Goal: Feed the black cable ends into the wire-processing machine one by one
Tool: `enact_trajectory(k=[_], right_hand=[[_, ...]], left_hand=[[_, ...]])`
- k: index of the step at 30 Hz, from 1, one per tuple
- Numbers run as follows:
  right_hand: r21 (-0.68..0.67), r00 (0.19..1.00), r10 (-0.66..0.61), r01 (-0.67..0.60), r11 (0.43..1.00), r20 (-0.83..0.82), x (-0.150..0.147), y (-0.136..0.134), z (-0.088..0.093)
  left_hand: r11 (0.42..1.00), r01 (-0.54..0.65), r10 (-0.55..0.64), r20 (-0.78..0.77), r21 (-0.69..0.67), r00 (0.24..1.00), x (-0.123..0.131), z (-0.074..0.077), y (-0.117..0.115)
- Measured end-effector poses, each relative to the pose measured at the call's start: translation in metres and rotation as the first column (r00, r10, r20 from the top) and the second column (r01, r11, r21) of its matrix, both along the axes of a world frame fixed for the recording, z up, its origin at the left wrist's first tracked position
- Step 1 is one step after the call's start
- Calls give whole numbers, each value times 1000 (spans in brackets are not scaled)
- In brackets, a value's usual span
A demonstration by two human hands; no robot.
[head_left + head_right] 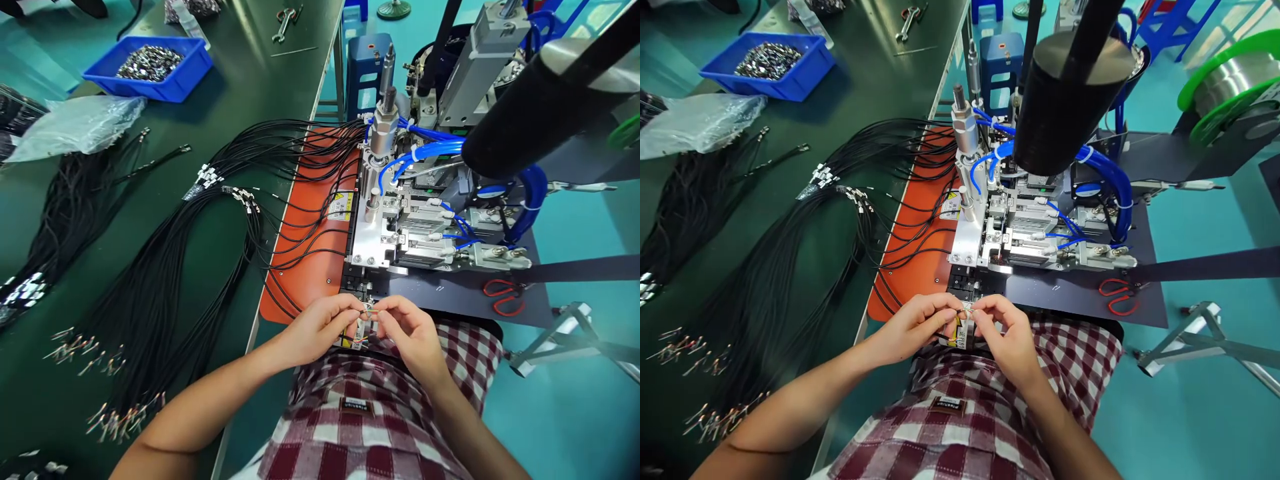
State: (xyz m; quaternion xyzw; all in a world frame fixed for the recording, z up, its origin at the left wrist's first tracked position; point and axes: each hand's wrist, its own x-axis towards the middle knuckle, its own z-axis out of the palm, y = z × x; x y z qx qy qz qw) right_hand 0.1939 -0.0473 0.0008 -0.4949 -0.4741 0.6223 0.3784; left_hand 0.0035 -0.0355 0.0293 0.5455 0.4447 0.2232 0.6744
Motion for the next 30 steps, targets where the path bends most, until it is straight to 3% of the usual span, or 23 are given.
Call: enact_trajectory(k=[5,9,15,25,30], right_hand=[[23,999,-38,38,999,-20,-1,-1,3],[48,997,-74,75,996,-26,2,0,2],[167,987,-154,144,975,51,0,-3,-2],[231,987,-99,67,971,130,-21,-18,-9],[107,994,-42,30,994,106,-8,-10,-3]], left_hand=[[997,14,-8,-91,73,996,5,9,3],[995,11,-4,-65,104,998,13,14,8],[979,-111,125,-72,169,990,23,6,10],[969,-210,233,198,-131,952,18,-6,-5],[964,-206,236,187,-167,954,17,-4,-3]])
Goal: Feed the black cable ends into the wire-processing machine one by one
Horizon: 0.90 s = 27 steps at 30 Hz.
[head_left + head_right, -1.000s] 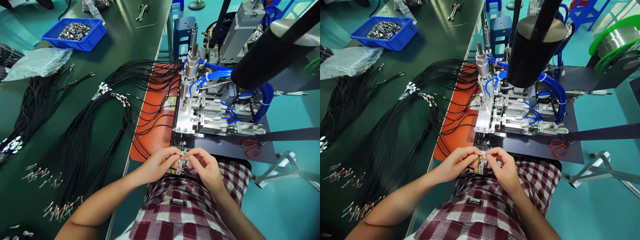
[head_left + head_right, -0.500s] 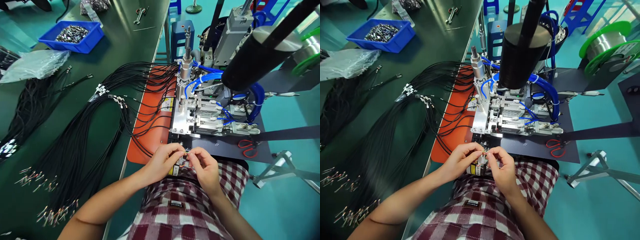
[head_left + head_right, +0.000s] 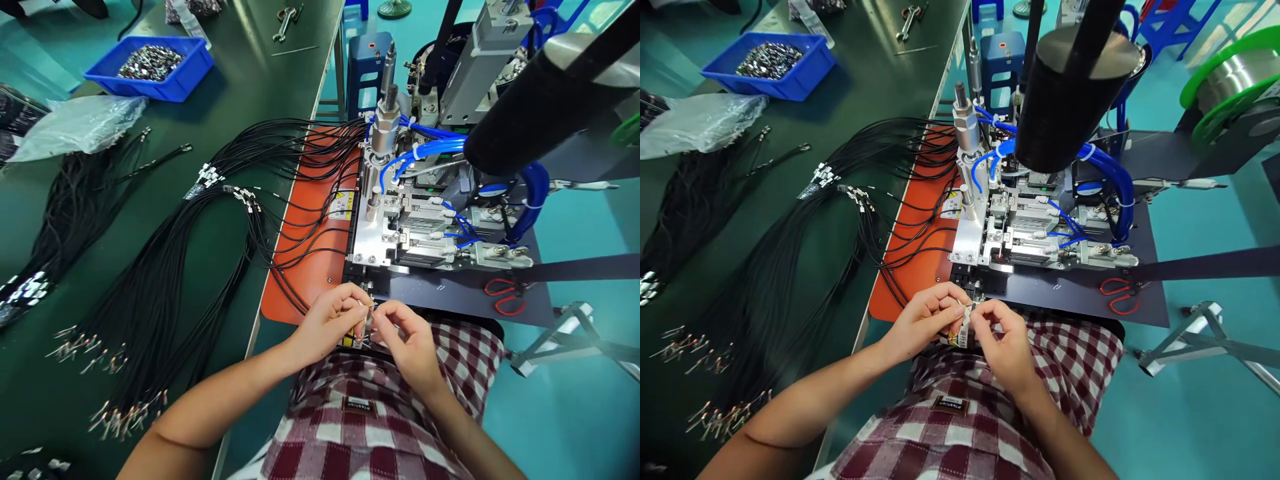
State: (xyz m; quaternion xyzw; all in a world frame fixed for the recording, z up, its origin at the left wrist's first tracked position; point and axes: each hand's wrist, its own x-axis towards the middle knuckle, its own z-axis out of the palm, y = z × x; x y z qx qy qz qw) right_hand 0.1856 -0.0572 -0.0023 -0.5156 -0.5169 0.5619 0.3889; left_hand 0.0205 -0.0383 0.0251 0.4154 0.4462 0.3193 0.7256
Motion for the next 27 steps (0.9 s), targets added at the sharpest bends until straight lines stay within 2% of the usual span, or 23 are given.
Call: enact_trajectory(k=[4,18,27], right_hand=[[-54,996,-65,61,997,-66,8,8,1],[-220,983,-67,28,975,-173,1,10,3],[-178,969,-61,18,984,-240,6,10,-4]], left_hand=[[1000,19,-19,-17,9,1000,0,0,0],[998,62,-63,29,3,998,-2,0,2],[999,52,-52,25,7,998,-1,-3,2]])
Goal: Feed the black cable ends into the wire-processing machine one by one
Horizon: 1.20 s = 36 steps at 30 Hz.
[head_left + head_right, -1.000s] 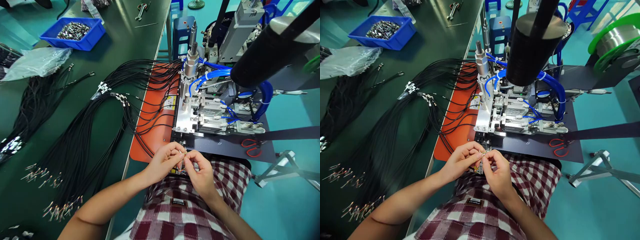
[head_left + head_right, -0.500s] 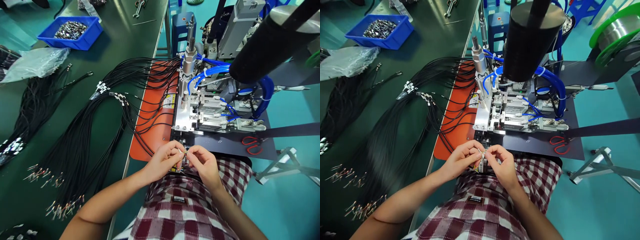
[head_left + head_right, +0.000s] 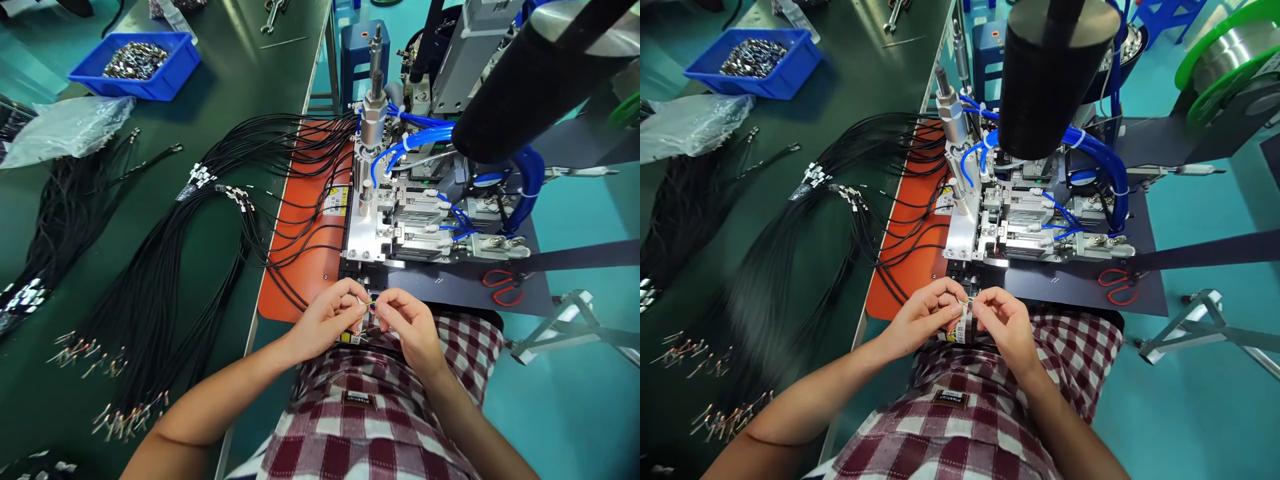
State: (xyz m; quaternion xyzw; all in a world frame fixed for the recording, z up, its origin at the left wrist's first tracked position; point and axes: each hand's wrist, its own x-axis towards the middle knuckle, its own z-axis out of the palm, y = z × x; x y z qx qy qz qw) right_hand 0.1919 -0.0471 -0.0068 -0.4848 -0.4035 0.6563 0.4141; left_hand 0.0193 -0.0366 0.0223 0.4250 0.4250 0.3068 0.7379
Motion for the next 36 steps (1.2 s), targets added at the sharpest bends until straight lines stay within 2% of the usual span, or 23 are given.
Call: enact_trajectory(k=[6,13,19,22,27,33,36], right_hand=[[-57,1000,1,-2,998,-17,-3,0,1],[-52,997,43,-46,998,-58,0,2,-3],[43,994,111,-111,993,-14,4,9,-1],[126,994,97,-102,987,44,9,13,0],[151,992,91,-104,983,91,18,9,3],[61,985,141,-148,987,97,12,-3,4],[29,989,109,-113,993,100,4,-6,4]], left_hand=[[999,44,-43,-4,20,999,-1,0,0],[997,82,-82,25,10,996,-2,1,0],[991,128,-129,-53,-31,990,-3,7,3],[986,156,-160,-92,-52,983,-2,9,4],[990,126,-132,-122,-57,984,-1,7,4],[996,50,-56,-81,-74,995,-1,5,5],[999,33,-35,-72,-41,997,0,6,4]])
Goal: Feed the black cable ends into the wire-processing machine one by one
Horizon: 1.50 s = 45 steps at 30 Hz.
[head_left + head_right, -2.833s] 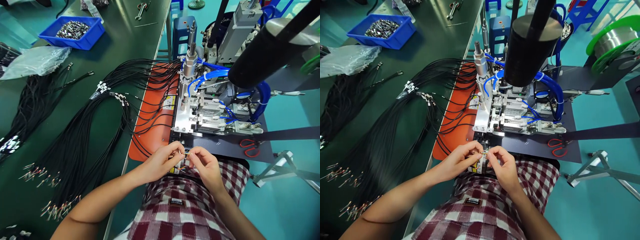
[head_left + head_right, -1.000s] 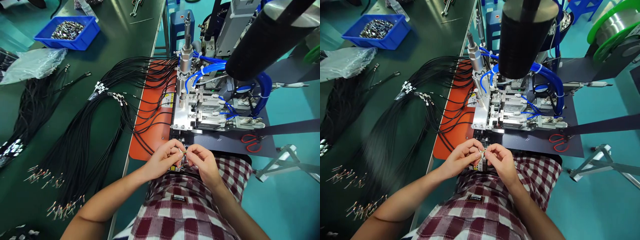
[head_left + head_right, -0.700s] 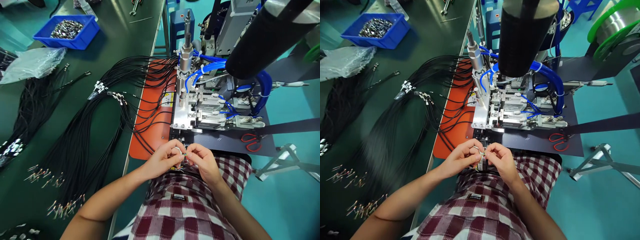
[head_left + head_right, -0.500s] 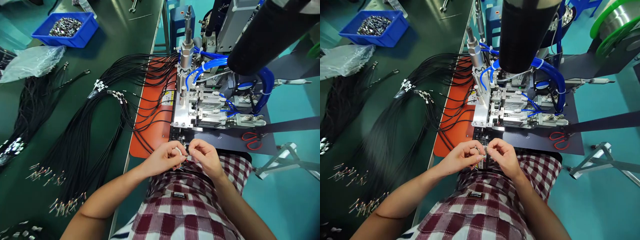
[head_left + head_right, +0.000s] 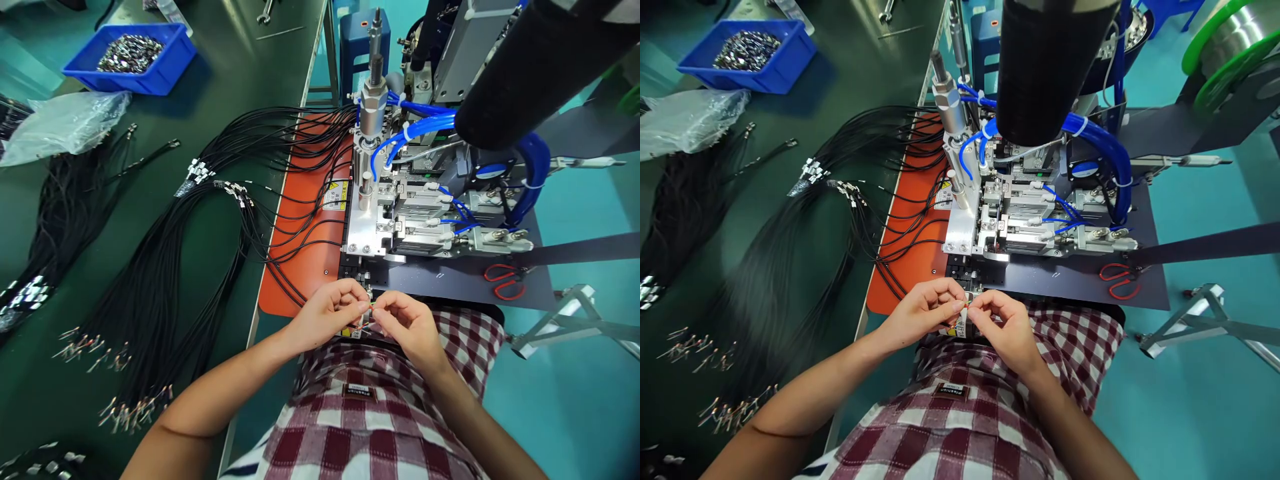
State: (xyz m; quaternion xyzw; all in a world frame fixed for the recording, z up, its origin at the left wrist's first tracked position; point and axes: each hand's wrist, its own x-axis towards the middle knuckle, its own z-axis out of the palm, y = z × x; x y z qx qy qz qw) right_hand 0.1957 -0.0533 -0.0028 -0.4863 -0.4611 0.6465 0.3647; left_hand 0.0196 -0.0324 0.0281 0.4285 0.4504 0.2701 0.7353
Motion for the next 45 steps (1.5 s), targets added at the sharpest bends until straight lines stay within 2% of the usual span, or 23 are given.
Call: enact_trajectory(k=[4,7,17,23,28,33,37,45], right_hand=[[41,998,-54,52,998,40,-9,-1,4],[53,997,-38,35,998,60,-6,1,7],[9,991,-65,66,998,-121,0,6,-6],[152,996,-86,82,985,16,-3,2,-2],[93,996,-82,79,993,23,-7,-1,-2],[127,995,-90,83,988,52,-14,-4,0],[96,997,-60,54,994,58,-9,-1,2],[75,993,-110,107,991,37,-12,7,4]], left_hand=[[998,-28,30,-52,48,998,1,1,-2],[999,-40,42,-70,30,997,1,1,-2],[1000,-16,15,-63,-16,998,-1,-2,-2],[997,-79,79,-53,4,995,1,0,-1],[993,-120,121,-63,8,991,3,1,-2],[991,-129,130,-88,15,988,2,-1,-2],[991,-135,132,-115,-13,984,2,0,-2],[991,-127,121,-120,-44,985,2,-1,-2]])
